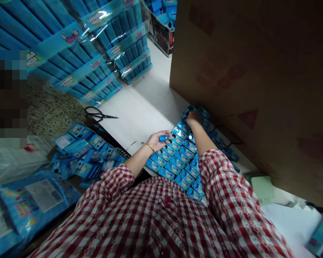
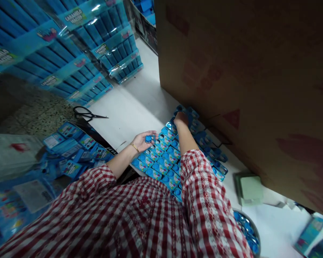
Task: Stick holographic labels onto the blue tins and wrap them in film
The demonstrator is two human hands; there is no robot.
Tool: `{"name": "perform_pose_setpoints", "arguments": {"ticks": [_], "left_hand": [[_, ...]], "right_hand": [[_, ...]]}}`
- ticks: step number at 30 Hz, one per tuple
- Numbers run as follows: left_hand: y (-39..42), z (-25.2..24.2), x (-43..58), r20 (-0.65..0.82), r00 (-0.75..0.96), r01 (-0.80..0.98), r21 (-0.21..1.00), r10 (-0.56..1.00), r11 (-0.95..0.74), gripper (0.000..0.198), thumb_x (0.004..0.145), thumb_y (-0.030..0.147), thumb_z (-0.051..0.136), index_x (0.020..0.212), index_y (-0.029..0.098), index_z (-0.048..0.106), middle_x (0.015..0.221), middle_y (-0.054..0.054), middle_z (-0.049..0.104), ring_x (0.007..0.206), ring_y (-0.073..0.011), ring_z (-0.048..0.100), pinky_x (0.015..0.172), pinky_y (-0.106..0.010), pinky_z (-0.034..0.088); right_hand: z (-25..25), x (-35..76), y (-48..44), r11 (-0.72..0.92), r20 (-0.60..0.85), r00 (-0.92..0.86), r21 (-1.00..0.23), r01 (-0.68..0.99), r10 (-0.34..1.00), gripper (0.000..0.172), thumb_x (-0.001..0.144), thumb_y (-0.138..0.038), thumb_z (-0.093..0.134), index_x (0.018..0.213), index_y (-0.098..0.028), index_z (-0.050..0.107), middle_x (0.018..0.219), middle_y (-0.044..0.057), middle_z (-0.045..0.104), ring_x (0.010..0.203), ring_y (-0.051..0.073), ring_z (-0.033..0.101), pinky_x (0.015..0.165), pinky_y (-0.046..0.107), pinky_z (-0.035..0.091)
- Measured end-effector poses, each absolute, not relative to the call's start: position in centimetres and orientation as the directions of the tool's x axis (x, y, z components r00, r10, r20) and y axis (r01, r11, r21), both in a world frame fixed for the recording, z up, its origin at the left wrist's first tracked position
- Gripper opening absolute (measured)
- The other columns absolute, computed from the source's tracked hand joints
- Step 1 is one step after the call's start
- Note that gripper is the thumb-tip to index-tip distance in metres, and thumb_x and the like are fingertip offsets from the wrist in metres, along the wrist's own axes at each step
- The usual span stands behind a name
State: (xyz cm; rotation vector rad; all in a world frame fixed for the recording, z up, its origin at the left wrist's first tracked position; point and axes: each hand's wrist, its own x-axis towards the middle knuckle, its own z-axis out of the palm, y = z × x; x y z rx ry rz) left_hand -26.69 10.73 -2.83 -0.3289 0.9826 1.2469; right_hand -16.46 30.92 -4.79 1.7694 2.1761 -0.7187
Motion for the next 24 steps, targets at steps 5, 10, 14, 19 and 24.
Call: {"name": "perform_pose_setpoints", "arguments": {"ticks": [5, 10, 14, 19, 24], "left_hand": [[11.2, -2.9, -26.9, -0.752, -0.061, -0.863, 0.37, 0.656, 0.344, 0.022, 0.088, 0.03, 0.047, 0.093, 0.012, 0.059, 0.074, -0.006, 0.063, 0.057, -0.011, 0.059, 0.04, -0.017, 0.032], [12.0, -3.6, -26.6, -0.776, -0.107, -0.832, 0.412, 0.621, 0.371, 0.052, 0.088, 0.058, 0.033, 0.096, 0.013, 0.058, 0.069, -0.006, 0.061, 0.052, -0.0112, 0.056, 0.038, -0.018, 0.027], [12.6, -3.9, -25.7, -0.808, -0.176, -0.823, 0.434, 0.562, 0.367, 0.063, 0.082, 0.069, 0.03, 0.089, 0.014, 0.061, 0.054, -0.001, 0.052, 0.041, -0.0087, 0.046, 0.037, -0.019, 0.026], [12.5, -3.7, -25.6, -0.805, -0.145, -0.83, 0.415, 0.575, 0.373, 0.054, 0.088, 0.059, 0.033, 0.082, 0.013, 0.06, 0.052, 0.0, 0.05, 0.041, -0.0081, 0.047, 0.035, -0.017, 0.024], [11.7, -3.3, -26.3, -0.784, -0.057, -0.891, 0.319, 0.618, 0.322, 0.03, 0.092, 0.033, 0.04, 0.086, 0.01, 0.059, 0.065, -0.005, 0.06, 0.055, -0.0111, 0.06, 0.041, -0.017, 0.037]], "right_hand": [[-4.4, -16.8, 30.9, 0.165, -0.507, -0.185, -0.084, 0.983, 0.842, 0.041, 0.067, -0.025, 0.071, 0.106, -0.014, 0.064, 0.11, 0.015, 0.065, 0.101, 0.03, 0.061, 0.076, 0.035, 0.048], [-2.8, -15.9, 26.0, 0.351, -0.287, -0.45, -0.335, 0.874, 0.846, 0.031, 0.082, -0.032, 0.058, 0.111, -0.022, 0.062, 0.105, 0.008, 0.067, 0.095, 0.022, 0.061, 0.079, 0.031, 0.045], [-1.9, -16.1, 20.1, 0.568, -0.207, -0.832, -0.645, 0.511, 0.514, 0.019, 0.08, -0.026, 0.059, 0.095, -0.026, 0.07, 0.095, 0.003, 0.066, 0.09, 0.017, 0.061, 0.076, 0.026, 0.044], [-2.9, -15.4, 20.5, 0.353, -0.153, -0.758, -0.815, 0.46, 0.635, 0.021, 0.082, -0.021, 0.052, 0.088, -0.021, 0.072, 0.087, 0.003, 0.067, 0.075, 0.014, 0.062, 0.073, 0.026, 0.047], [-3.9, -14.0, 28.9, 0.134, -0.242, -0.329, -0.583, 0.801, 0.913, 0.023, 0.081, -0.021, 0.053, 0.098, -0.014, 0.067, 0.089, 0.007, 0.069, 0.077, 0.016, 0.064, 0.075, 0.026, 0.047]]}}
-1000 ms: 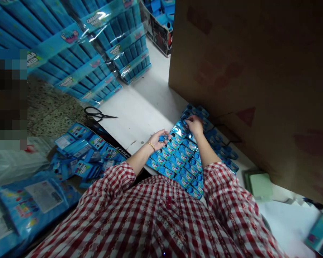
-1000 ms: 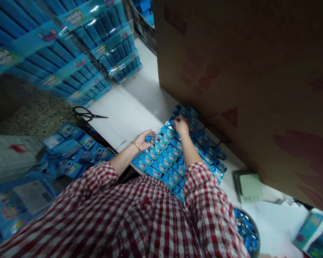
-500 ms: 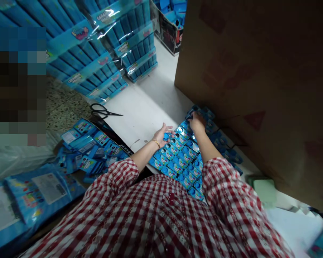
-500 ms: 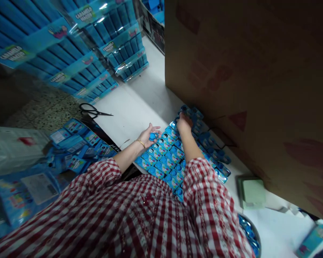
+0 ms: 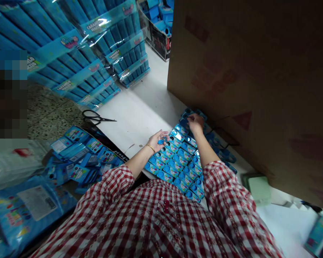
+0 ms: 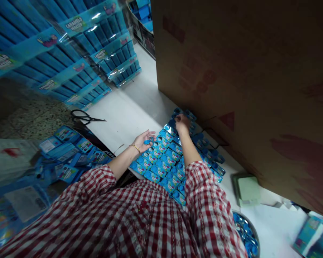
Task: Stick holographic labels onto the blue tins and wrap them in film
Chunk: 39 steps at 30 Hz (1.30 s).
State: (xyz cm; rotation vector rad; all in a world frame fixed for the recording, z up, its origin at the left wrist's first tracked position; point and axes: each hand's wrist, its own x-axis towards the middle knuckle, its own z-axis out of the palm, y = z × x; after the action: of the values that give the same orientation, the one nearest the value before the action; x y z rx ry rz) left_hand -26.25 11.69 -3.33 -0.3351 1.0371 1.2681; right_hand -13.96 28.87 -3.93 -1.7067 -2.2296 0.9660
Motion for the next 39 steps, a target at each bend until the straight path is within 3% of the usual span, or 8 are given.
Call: {"name": "perform_pose_setpoints", "arguments": {"ticks": [5, 9, 13, 16, 19, 22, 32, 39], "left_hand": [[11.5, -3.1, -26.4, -0.787, -0.031, -0.925, 0.255, 0.616, 0.28, 0.024, 0.09, 0.027, 0.043, 0.088, 0.008, 0.059, 0.071, -0.008, 0.064, 0.065, -0.0152, 0.065, 0.057, -0.024, 0.05], [11.9, -2.9, -26.8, -0.749, -0.012, -0.939, 0.236, 0.663, 0.249, 0.029, 0.091, 0.03, 0.039, 0.093, 0.01, 0.059, 0.078, -0.011, 0.066, 0.072, -0.0171, 0.066, 0.068, -0.029, 0.053], [12.6, -2.9, -27.1, -0.708, 0.019, -0.946, 0.217, 0.706, 0.243, 0.037, 0.093, 0.037, 0.032, 0.098, 0.011, 0.058, 0.089, -0.014, 0.067, 0.085, -0.0205, 0.066, 0.082, -0.038, 0.05], [13.1, -3.2, -27.2, -0.706, 0.019, -0.951, 0.207, 0.708, 0.231, 0.04, 0.093, 0.04, 0.031, 0.099, 0.011, 0.058, 0.093, -0.014, 0.067, 0.087, -0.0212, 0.065, 0.086, -0.041, 0.048], [13.3, -3.7, -27.1, -0.71, 0.012, -0.958, 0.195, 0.704, 0.212, 0.042, 0.093, 0.042, 0.032, 0.1, 0.01, 0.059, 0.084, -0.011, 0.067, 0.076, -0.0179, 0.065, 0.079, -0.036, 0.049], [13.2, -4.1, -26.7, -0.727, 0.027, -0.957, 0.18, 0.686, 0.228, 0.042, 0.093, 0.042, 0.034, 0.096, 0.009, 0.06, 0.072, -0.008, 0.065, 0.064, -0.0151, 0.062, 0.064, -0.028, 0.049], [13.9, -3.5, -25.9, -0.708, 0.03, -0.947, 0.206, 0.705, 0.247, 0.023, 0.089, 0.019, 0.043, 0.087, 0.007, 0.063, 0.074, -0.009, 0.066, 0.072, -0.0138, 0.064, 0.078, -0.03, 0.053], [13.4, -3.7, -25.9, -0.755, -0.1, -0.906, 0.339, 0.648, 0.255, 0.021, 0.076, -0.004, 0.05, 0.088, 0.008, 0.062, 0.076, -0.01, 0.067, 0.071, -0.012, 0.065, 0.06, -0.018, 0.05]], "right_hand": [[-3.8, -15.8, 33.3, 0.219, -0.361, -0.276, -0.191, 0.957, 0.891, 0.029, 0.073, -0.023, 0.066, 0.101, -0.015, 0.066, 0.103, 0.014, 0.068, 0.103, 0.025, 0.061, 0.084, 0.032, 0.045], [-3.8, -16.8, 34.1, 0.187, -0.468, -0.199, -0.072, 0.98, 0.861, 0.044, 0.068, -0.029, 0.073, 0.107, -0.012, 0.064, 0.11, 0.019, 0.065, 0.107, 0.029, 0.059, 0.083, 0.034, 0.046], [-3.8, -16.1, 32.7, 0.193, -0.39, -0.234, -0.142, 0.971, 0.89, 0.042, 0.075, -0.031, 0.067, 0.113, -0.014, 0.061, 0.108, 0.017, 0.065, 0.104, 0.028, 0.06, 0.084, 0.036, 0.045], [-3.3, -15.4, 28.9, 0.331, -0.268, -0.436, -0.359, 0.872, 0.859, 0.03, 0.084, -0.03, 0.055, 0.112, -0.019, 0.061, 0.106, 0.011, 0.065, 0.1, 0.023, 0.06, 0.084, 0.033, 0.045], [-2.7, -15.0, 24.1, 0.6, -0.186, -0.805, -0.578, 0.553, 0.563, 0.025, 0.084, -0.029, 0.056, 0.108, -0.026, 0.065, 0.102, 0.005, 0.064, 0.096, 0.018, 0.059, 0.082, 0.027, 0.045], [-2.3, -14.7, 21.5, 0.654, -0.192, -0.901, -0.632, 0.416, 0.388, 0.027, 0.079, -0.029, 0.063, 0.106, -0.028, 0.066, 0.095, 0.005, 0.063, 0.091, 0.018, 0.059, 0.077, 0.026, 0.045], [-2.3, -13.3, 24.2, 0.127, -0.269, -0.793, -0.909, 0.396, 0.547, 0.031, 0.079, -0.035, 0.057, 0.104, -0.019, 0.067, 0.084, 0.003, 0.07, 0.074, 0.016, 0.065, 0.072, 0.028, 0.051], [-3.9, -10.8, 33.4, 0.039, -0.237, -0.212, -0.575, 0.818, 0.948, 0.031, 0.083, -0.019, 0.042, 0.106, -0.012, 0.062, 0.082, 0.008, 0.069, 0.075, 0.017, 0.067, 0.076, 0.029, 0.049]]}}
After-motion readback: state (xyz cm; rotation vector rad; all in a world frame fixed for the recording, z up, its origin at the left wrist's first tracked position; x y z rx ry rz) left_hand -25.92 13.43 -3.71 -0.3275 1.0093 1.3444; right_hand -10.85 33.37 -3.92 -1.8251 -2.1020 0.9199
